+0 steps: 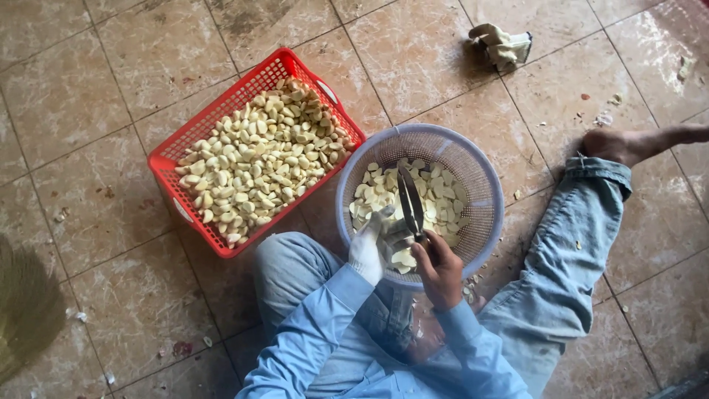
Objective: Slicing garlic cloves into thin pieces using a knife while sitting on the floor.
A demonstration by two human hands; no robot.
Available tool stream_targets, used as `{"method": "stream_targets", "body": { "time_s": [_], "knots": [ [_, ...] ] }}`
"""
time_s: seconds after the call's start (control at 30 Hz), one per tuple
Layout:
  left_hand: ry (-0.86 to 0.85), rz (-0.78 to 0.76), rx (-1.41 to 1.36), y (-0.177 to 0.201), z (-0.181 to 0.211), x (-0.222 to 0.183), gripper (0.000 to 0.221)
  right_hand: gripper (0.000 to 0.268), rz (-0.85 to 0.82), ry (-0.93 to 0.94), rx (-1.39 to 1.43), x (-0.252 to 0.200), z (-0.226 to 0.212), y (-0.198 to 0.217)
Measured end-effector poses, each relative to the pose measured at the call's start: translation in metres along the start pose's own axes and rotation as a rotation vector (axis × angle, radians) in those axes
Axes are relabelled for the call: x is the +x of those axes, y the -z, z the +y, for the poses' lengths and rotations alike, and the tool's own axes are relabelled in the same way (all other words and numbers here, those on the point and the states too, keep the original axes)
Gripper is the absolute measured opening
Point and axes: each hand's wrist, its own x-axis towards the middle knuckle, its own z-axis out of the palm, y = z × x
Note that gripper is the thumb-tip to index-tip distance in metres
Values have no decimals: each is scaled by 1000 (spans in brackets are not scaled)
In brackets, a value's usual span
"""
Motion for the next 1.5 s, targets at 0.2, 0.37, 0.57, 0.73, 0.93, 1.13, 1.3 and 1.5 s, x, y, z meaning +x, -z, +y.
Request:
{"method": "stream_targets", "body": {
  "time_s": [0.2,0.37,0.57,0.73,0.93,1.13,1.3,1.5],
  "knots": [
    [77,-345,-251,23,3,19,85,33,-114,443,-577,-22,-22,12],
    [-26,245,-116,32,-30,51,69,32,-66,449,-638,9,4,10],
    [-41,218,57,-44,34,-17,62,29,-99,356,-507,-11,-2,8],
    [31,375,706,-54,46,-27,84,31,-85,372,-488,-18,-6,11],
    [-52,198,-115,-56,33,-29,79,31,-100,391,-541,-20,-10,10],
    [121,21,-341,-14,2,15,75,33,-55,361,-664,5,-1,6],
    [72,-66,-355,-26,8,-2,53,25,-85,284,-518,1,-11,1],
    [89,-17,-309,-36,17,-9,66,32,-96,267,-602,-3,18,7]
  ]
}}
